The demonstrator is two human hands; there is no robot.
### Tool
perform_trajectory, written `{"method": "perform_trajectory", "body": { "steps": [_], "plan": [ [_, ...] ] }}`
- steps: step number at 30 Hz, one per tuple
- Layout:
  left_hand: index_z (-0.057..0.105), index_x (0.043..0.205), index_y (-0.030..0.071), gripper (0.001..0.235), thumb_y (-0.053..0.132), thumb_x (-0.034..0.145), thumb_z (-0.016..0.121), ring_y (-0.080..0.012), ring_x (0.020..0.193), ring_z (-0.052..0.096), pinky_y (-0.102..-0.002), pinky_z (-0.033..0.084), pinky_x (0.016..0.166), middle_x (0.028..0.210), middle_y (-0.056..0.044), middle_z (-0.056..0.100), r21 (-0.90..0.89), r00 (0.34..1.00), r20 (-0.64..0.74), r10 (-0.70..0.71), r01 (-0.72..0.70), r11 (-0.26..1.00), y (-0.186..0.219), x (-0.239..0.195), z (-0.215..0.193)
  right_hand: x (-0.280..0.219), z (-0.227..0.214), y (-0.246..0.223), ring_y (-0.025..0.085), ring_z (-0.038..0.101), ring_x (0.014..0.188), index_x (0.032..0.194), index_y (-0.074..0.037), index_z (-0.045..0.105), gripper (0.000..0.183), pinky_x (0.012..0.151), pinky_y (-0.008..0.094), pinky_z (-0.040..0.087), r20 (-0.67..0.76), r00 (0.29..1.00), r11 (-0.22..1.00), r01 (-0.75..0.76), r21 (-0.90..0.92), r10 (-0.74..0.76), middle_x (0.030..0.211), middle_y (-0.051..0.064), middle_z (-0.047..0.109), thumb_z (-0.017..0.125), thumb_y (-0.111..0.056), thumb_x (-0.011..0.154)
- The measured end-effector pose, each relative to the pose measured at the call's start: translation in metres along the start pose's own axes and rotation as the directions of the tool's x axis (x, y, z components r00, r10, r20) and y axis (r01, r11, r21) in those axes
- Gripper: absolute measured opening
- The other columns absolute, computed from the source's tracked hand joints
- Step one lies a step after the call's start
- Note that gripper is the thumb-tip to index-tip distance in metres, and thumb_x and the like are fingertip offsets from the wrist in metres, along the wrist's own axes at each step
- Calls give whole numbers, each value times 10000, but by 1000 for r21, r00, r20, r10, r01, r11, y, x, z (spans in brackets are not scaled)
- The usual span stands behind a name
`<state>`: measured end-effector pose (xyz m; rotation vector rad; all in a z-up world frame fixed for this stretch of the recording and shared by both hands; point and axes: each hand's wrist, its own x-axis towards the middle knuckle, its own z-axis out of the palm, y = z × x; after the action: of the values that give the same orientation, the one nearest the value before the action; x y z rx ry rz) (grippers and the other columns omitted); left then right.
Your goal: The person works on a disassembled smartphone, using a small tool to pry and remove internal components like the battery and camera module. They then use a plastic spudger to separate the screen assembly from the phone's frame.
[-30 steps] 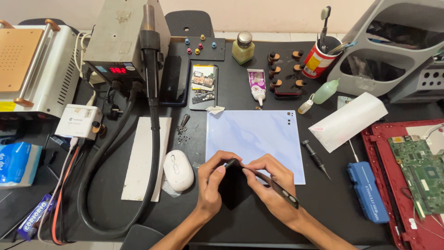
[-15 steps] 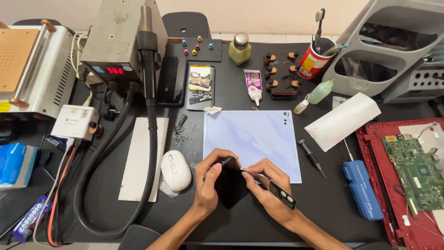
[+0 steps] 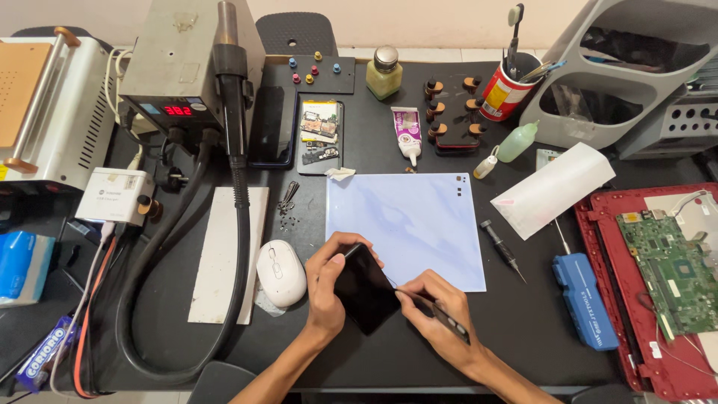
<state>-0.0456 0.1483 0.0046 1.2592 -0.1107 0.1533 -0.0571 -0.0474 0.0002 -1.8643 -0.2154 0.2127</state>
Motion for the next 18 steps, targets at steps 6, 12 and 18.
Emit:
{"method": "perform_trajectory", "body": {
  "steps": [6,12,18],
  "plan": [
    [615,1044,-73,405,248,939,391,-214,816,688,-332,561,773,860,-169,695,-18,1000,-4,-18,18,1000,1,1,0,1,-11,-8,127,647,719,855,19,722,62,690,288,526,79,997,985,-8,-170,22,795,46,689,741,-33,827],
    [623,1060,-68,422,278,950,409,-202,822,687,-324,564,778,868,-161,701,-2,999,36,-3,3,1000,2,-1,3,12,-29,-11,111,661,789,838,40,667,81,820,286,603,225,971,996,-85,27,77,821,57,664,724,-17,837],
    [625,1095,-67,440,307,967,432,-187,835,677,-308,547,783,888,-150,705,4,998,60,-2,2,1000,3,-4,2,24,-24,-22,107,693,888,895,34,656,85,882,289,595,82,997,977,-20,214,2,892,56,700,711,-30,890]
  ]
}}
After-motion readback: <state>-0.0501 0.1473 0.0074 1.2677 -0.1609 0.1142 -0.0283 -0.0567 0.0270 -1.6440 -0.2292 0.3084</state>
